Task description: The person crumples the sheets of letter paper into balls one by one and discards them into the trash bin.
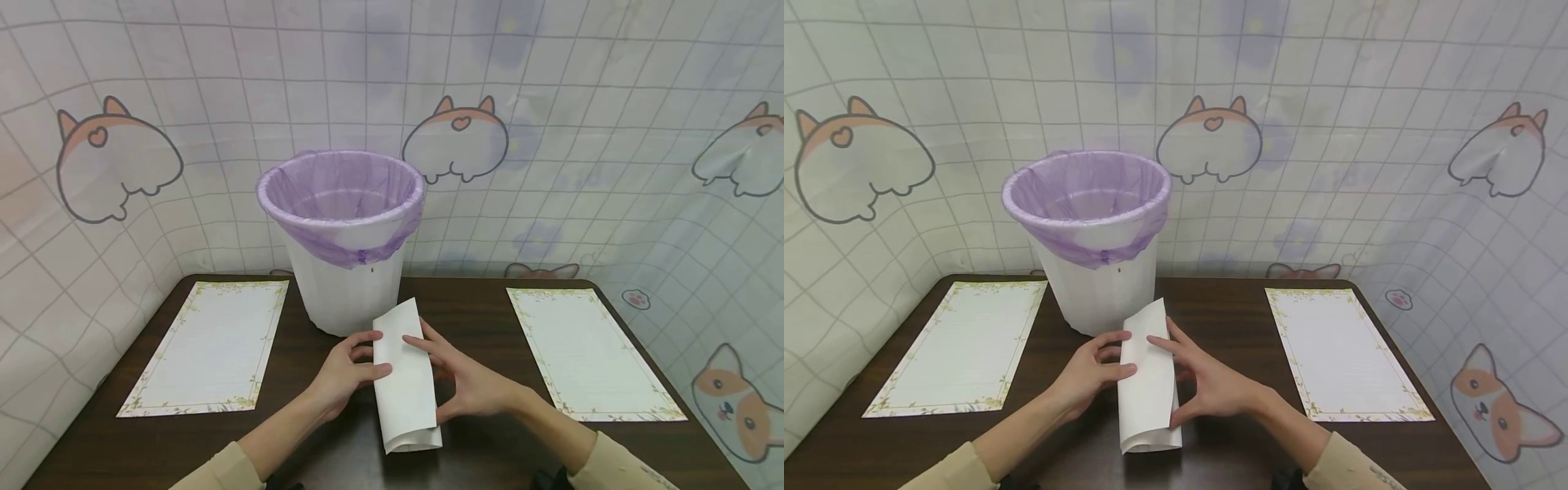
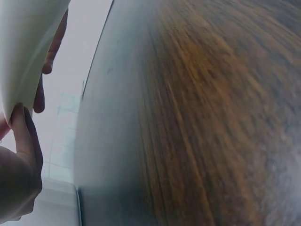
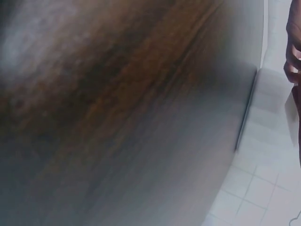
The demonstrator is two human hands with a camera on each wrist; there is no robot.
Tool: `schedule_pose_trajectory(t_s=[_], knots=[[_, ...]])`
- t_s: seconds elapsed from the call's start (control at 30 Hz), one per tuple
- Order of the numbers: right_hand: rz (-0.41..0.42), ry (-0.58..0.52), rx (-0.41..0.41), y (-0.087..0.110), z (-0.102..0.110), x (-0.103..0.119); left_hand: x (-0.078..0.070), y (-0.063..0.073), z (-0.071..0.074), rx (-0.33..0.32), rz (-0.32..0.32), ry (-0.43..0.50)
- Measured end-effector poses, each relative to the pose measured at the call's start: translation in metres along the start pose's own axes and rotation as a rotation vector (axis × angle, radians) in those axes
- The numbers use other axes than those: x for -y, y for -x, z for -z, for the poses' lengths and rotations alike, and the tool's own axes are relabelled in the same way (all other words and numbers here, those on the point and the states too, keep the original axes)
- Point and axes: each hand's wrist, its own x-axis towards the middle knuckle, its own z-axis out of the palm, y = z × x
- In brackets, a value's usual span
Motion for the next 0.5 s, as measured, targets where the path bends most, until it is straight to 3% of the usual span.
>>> schedule_pose_trajectory(t_s=[0.5], knots=[[0.106, 0.048, -0.171, -0.0093, -0.0056, -0.0032, -0.0023, -0.0033, -0.0063, -0.006, -0.052, -0.016]])
